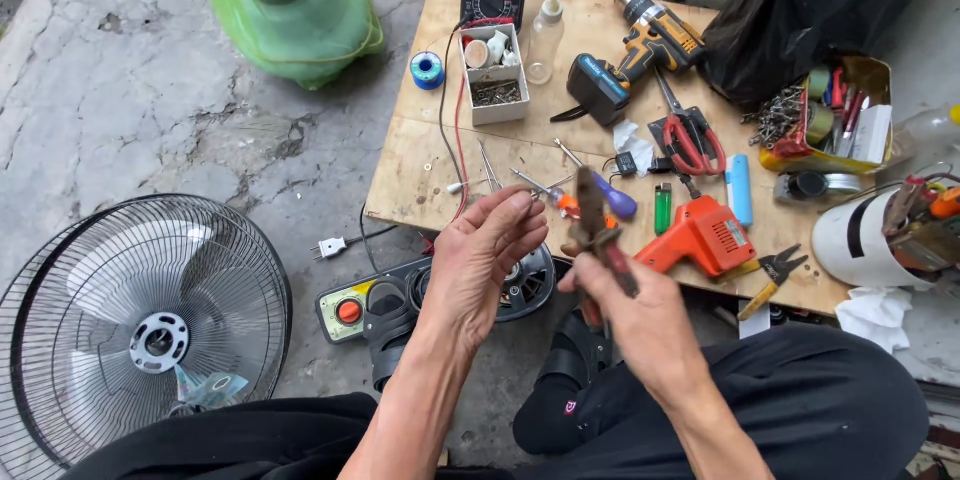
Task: The person disassembles a fan motor housing using a screwdriver, then uses pliers to adjust internal components. They reassemble the fan by attaching the motor to the cage, installing the blades, and securing the front cage. Finally, they connect the power cord and test the fan's operation.
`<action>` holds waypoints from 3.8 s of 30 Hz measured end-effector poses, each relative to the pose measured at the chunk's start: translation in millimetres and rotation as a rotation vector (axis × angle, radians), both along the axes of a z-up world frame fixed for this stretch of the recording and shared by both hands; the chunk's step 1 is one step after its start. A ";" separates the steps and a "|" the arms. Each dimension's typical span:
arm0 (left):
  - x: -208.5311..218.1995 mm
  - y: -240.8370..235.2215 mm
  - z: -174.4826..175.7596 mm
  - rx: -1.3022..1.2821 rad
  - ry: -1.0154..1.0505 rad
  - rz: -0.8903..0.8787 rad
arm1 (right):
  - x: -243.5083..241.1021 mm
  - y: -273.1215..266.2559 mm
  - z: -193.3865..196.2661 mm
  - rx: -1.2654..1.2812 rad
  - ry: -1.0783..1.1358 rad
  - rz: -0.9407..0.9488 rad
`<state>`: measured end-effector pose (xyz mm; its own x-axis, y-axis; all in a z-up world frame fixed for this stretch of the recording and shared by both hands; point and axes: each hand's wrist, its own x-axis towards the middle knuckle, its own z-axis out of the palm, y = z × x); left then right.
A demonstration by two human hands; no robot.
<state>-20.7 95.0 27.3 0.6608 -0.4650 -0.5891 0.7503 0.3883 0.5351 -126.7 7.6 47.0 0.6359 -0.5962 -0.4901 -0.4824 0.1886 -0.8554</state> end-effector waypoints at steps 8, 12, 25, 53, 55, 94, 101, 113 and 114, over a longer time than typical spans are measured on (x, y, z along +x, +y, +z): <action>-3.3 2.6 5.2 0.061 -0.064 0.000 | 6.3 4.5 -3.1 -0.342 0.222 0.231; -2.8 0.9 -4.4 0.093 -0.091 0.033 | 2.5 4.7 -13.5 -0.420 0.078 0.269; -6.8 2.5 1.7 0.188 -0.244 -0.047 | -0.3 4.3 -16.2 -0.439 0.225 0.295; -17.8 13.5 -14.5 0.424 -0.902 -0.042 | -13.1 3.9 -26.4 -0.126 0.180 0.322; -17.2 15.6 -17.3 0.457 -1.102 -0.036 | -8.0 7.0 -16.7 -0.178 0.301 0.343; -12.1 22.4 -33.6 0.469 -1.524 -0.133 | -6.3 24.2 -26.0 -0.047 0.124 0.179; 36.7 -12.4 -58.4 0.587 -1.071 -0.267 | 23.7 10.7 -19.0 -0.034 0.090 0.153; 53.2 33.8 -68.6 0.528 -0.759 -0.085 | 4.5 -68.5 -54.3 -0.106 -0.028 -0.038; 51.5 37.4 -65.8 0.529 -0.764 -0.083 | 10.4 -70.2 -63.1 -0.105 -0.033 -0.037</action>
